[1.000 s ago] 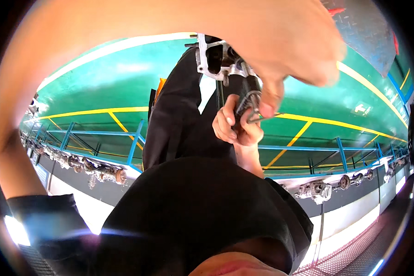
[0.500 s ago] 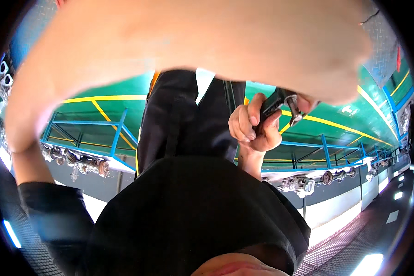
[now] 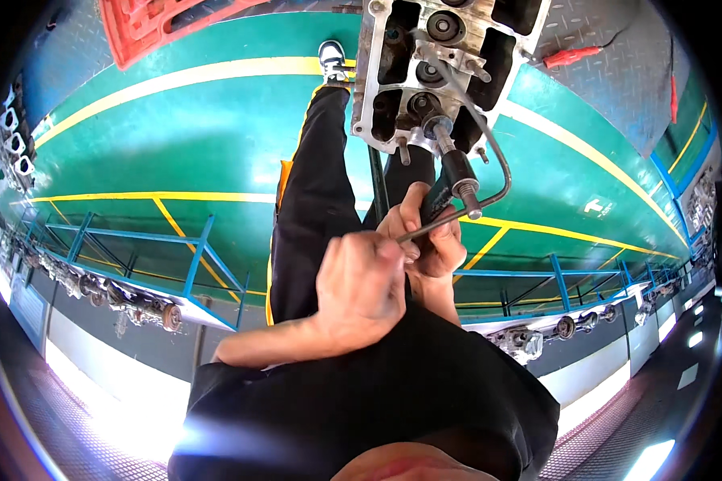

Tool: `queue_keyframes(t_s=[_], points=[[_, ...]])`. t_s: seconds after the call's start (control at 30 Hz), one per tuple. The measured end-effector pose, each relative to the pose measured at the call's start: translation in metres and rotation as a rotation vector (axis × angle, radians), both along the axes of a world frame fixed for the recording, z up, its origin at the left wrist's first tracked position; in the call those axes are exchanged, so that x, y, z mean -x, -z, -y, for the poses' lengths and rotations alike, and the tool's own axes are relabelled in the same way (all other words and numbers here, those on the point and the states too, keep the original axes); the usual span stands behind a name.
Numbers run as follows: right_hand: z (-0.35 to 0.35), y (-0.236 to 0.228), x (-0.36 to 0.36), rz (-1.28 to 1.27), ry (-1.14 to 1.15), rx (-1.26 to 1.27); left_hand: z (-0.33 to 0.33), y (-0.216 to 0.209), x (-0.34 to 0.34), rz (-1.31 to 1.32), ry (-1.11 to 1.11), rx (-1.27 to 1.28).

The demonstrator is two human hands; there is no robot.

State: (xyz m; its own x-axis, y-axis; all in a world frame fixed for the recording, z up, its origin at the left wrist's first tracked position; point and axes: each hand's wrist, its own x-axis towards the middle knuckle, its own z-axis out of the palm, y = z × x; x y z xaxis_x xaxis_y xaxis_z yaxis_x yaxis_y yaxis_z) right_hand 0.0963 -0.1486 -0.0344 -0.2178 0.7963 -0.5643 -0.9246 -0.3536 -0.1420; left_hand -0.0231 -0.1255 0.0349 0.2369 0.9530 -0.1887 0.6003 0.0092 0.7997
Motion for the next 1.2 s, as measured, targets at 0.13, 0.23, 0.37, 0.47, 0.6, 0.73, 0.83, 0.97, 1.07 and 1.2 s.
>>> queue_keyframes(t_s=[0.13,0.23,0.37,0.47,0.6,0.73,0.83,0.97,1.07,1.2], points=[[0.004,0.012,-0.005,-0.173,-0.039,-0.033,0.007,-0.012,-0.013,-0.069,0.090,0.054],[0.000,0.027,-0.009,-0.355,-0.100,-0.104,-0.012,-0.021,0.000,-0.318,0.449,0.026],[-0.006,0.041,-0.009,-0.359,-0.110,-0.290,-0.054,-0.025,0.035,-0.271,0.909,-0.028],[-0.010,0.041,-0.008,-0.429,-0.152,-0.281,-0.092,-0.020,0.051,-0.254,1.245,-0.221],[-0.008,0.029,-0.004,-0.224,-0.170,-0.267,-0.146,-0.021,0.044,-0.233,1.737,-0.725],[-0.007,0.028,-0.001,0.009,-0.113,-0.404,-0.165,-0.015,0.013,-0.033,2.123,-0.933],[-0.008,0.033,0.000,0.187,-0.108,-0.410,-0.163,-0.008,-0.003,0.022,2.197,-1.152],[-0.006,0.037,-0.003,-0.071,-0.193,-0.201,-0.150,-0.006,-0.018,0.008,2.229,-1.244],[-0.004,0.036,0.001,-0.097,-0.137,-0.258,-0.141,-0.008,-0.031,0.018,2.320,-1.181],[-0.003,0.036,0.005,-0.261,-0.070,-0.296,-0.132,-0.008,-0.059,-0.046,2.269,-1.235]])
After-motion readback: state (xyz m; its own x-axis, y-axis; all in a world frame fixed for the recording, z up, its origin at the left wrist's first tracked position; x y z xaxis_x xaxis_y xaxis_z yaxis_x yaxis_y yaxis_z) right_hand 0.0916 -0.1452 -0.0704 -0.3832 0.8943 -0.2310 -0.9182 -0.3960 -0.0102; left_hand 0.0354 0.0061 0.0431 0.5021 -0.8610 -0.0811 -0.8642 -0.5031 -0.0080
